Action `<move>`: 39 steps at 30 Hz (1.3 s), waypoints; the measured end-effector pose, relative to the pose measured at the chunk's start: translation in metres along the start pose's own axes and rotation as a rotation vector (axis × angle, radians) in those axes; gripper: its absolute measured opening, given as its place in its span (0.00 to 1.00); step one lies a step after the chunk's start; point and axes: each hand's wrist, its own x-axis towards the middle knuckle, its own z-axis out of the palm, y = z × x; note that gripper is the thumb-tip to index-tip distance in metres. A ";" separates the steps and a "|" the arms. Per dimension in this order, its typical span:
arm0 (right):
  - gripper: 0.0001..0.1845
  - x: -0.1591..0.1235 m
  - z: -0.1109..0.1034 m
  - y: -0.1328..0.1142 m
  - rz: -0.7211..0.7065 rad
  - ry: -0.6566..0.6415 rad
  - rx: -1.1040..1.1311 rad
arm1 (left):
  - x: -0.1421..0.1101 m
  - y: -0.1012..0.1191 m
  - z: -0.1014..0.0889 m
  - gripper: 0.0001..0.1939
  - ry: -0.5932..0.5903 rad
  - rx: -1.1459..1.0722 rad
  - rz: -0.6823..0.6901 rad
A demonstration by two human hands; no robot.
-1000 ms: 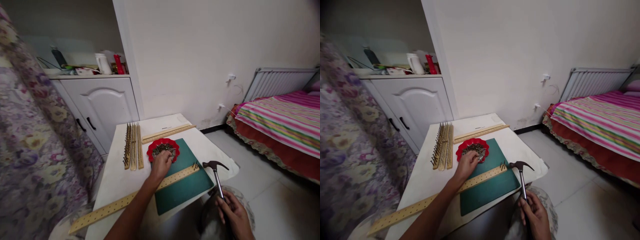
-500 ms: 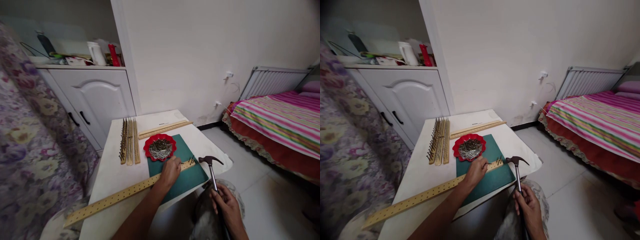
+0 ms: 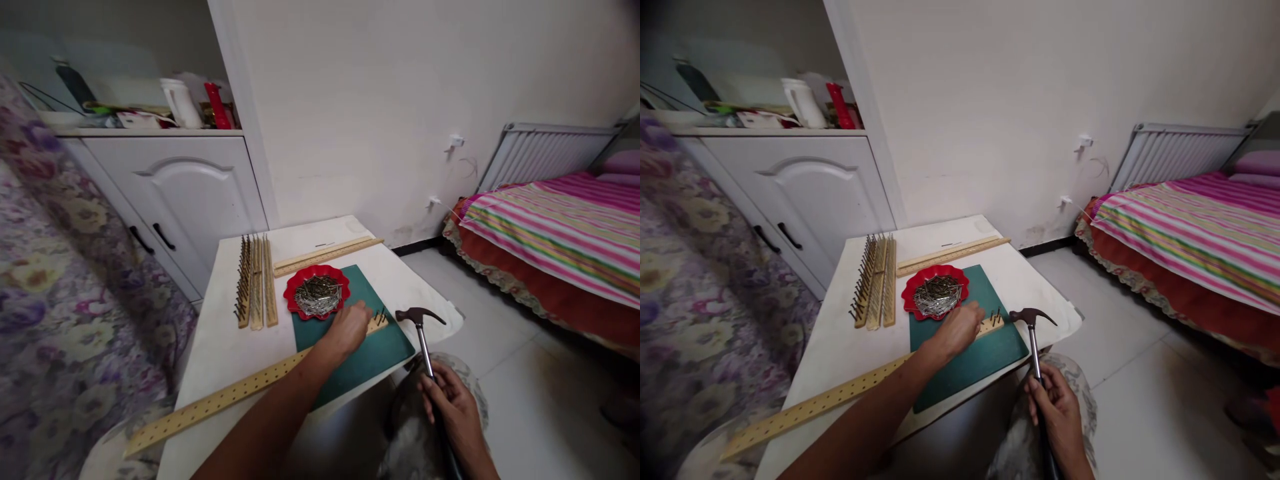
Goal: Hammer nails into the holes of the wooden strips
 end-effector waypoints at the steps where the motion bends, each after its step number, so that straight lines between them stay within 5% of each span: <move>1: 0.18 0.000 0.000 0.000 -0.001 -0.002 -0.002 | 0.003 0.000 0.000 0.10 0.005 -0.009 0.004; 17: 0.15 -0.004 0.003 -0.013 -0.013 0.009 -0.077 | -0.001 -0.020 0.044 0.05 0.259 -0.244 -0.085; 26: 0.16 0.003 0.021 -0.051 -0.220 -0.198 -0.571 | 0.001 -0.022 0.045 0.05 0.245 -0.241 -0.089; 39: 0.15 0.006 0.029 -0.061 -0.348 -0.305 -0.878 | 0.003 -0.022 0.048 0.05 0.259 -0.258 -0.107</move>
